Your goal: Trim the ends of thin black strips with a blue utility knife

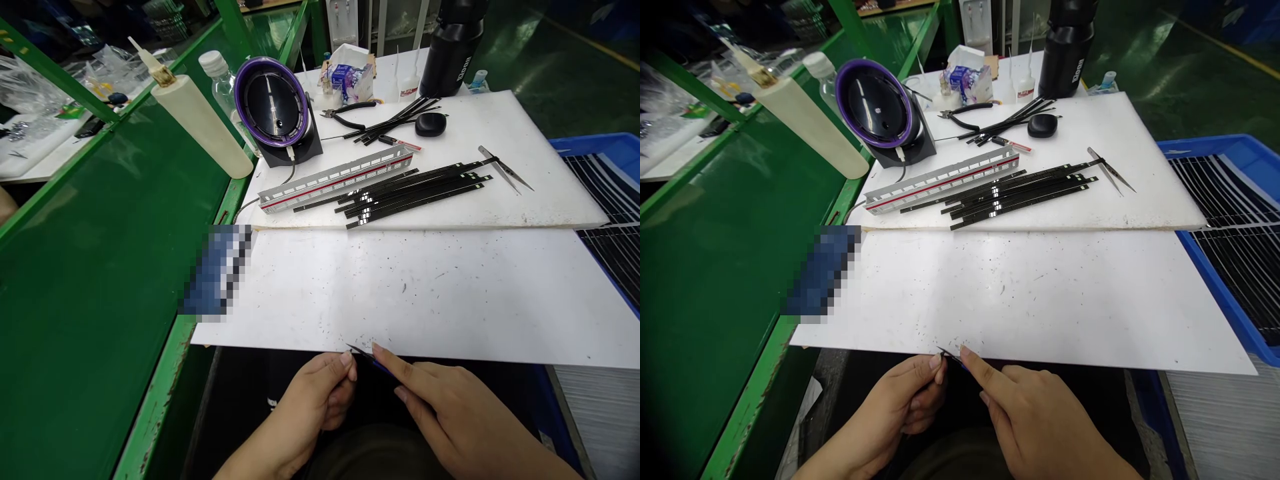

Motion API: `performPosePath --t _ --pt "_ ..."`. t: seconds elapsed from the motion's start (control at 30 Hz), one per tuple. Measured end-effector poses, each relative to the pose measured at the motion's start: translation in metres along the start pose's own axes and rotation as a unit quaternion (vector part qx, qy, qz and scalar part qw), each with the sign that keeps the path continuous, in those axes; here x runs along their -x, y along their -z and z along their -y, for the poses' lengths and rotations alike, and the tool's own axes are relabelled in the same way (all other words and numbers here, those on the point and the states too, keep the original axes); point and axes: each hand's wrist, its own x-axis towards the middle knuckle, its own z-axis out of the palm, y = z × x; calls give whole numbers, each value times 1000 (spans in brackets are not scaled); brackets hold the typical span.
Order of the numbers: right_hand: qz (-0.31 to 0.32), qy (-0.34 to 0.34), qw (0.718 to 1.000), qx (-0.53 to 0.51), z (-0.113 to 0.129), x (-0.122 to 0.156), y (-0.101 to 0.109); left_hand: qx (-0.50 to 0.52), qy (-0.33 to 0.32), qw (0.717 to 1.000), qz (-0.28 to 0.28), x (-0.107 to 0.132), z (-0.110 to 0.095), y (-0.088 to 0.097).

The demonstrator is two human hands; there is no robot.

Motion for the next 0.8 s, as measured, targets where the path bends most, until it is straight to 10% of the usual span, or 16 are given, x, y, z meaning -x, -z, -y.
performPosePath --t 0.8 --pt "-13 -41 999 -18 -5 -5 14 24 8 1000 10 2 -4 -3"
